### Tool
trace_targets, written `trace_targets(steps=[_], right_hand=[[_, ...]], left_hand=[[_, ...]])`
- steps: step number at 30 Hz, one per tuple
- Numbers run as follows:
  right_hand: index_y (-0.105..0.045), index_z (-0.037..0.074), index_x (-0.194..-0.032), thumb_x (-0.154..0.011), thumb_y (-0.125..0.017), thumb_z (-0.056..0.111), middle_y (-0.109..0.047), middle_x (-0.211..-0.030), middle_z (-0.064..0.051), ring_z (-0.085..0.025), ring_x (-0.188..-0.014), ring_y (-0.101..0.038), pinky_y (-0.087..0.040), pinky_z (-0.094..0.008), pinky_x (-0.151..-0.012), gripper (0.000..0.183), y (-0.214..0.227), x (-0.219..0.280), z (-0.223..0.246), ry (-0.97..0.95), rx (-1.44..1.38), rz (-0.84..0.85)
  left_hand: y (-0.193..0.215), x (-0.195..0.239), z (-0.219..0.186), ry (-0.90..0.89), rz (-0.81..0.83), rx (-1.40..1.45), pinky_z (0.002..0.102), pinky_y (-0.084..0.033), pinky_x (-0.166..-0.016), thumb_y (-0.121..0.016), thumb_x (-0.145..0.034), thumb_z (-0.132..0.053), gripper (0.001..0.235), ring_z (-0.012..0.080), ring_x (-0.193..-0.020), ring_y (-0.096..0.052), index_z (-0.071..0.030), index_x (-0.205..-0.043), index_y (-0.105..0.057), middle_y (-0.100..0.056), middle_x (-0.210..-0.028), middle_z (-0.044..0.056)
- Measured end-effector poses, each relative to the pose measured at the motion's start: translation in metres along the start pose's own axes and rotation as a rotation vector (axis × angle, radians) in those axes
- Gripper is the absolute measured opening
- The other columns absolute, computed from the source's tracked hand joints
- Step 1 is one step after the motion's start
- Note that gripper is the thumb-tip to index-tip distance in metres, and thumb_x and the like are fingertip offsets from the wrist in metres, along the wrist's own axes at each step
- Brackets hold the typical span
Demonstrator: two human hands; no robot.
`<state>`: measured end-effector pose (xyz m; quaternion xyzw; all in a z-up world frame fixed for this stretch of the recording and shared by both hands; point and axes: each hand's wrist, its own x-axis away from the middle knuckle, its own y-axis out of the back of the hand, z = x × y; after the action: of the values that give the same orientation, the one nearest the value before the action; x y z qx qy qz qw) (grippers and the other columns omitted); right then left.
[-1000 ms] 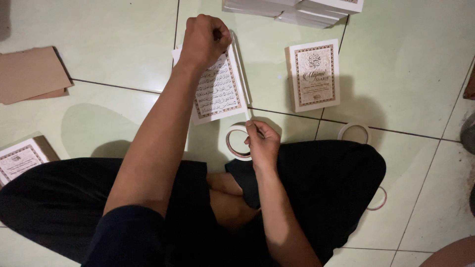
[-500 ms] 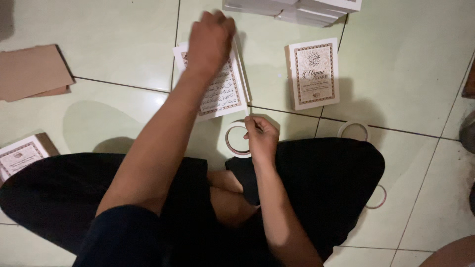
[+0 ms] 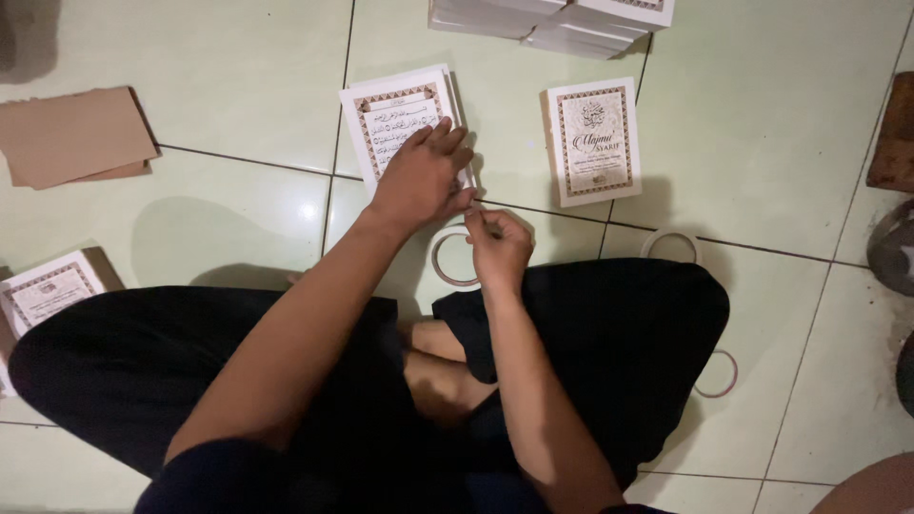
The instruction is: The person sits on the floor and uses clear adhesive tape to seal the spines of small books. They repeatedly pick up books, apply tape to the spine, and place the finished books into a stack.
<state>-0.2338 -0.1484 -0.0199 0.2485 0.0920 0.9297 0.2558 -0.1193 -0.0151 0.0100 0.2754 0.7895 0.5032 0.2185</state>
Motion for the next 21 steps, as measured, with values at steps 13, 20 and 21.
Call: trace_targets(steps=[13, 20, 21], right_hand=[[-0.062, 0.007, -0.065, -0.076, -0.077, 0.003, -0.078, -0.084, -0.007, -0.013, -0.075, -0.07, -0.055, -0.033, -0.071, 0.019, -0.012, -0.012, -0.006, 0.192, -0.077, -0.1], [-0.063, 0.007, -0.063, -0.07, -0.08, 0.007, -0.074, -0.071, -0.005, -0.013, -0.063, -0.066, -0.05, -0.033, -0.06, 0.018, -0.018, -0.018, -0.009, 0.229, 0.088, -0.203], [-0.064, 0.008, -0.063, -0.069, -0.082, 0.01, -0.074, -0.069, -0.007, -0.018, -0.062, -0.068, -0.049, -0.035, -0.06, 0.02, -0.019, -0.02, -0.012, 0.242, 0.161, -0.232]], left_hand=[[-0.005, -0.006, 0.005, 0.039, 0.096, -0.039, 0.053, -0.046, -0.112, -0.082, -0.08, -0.051, 0.058, 0.0388, -0.137, -0.056, -0.011, -0.121, -0.077, -0.066, -0.138, 0.016], [-0.002, -0.006, 0.003, 0.044, 0.095, -0.015, 0.053, -0.046, -0.113, -0.083, -0.081, -0.049, 0.055, 0.038, -0.135, -0.057, -0.01, -0.119, -0.076, -0.067, -0.136, 0.016], [0.001, -0.007, 0.002, 0.043, 0.11, -0.026, 0.052, -0.045, -0.113, -0.082, -0.083, -0.049, 0.054, 0.0375, -0.136, -0.057, -0.011, -0.121, -0.076, -0.067, -0.137, 0.016]])
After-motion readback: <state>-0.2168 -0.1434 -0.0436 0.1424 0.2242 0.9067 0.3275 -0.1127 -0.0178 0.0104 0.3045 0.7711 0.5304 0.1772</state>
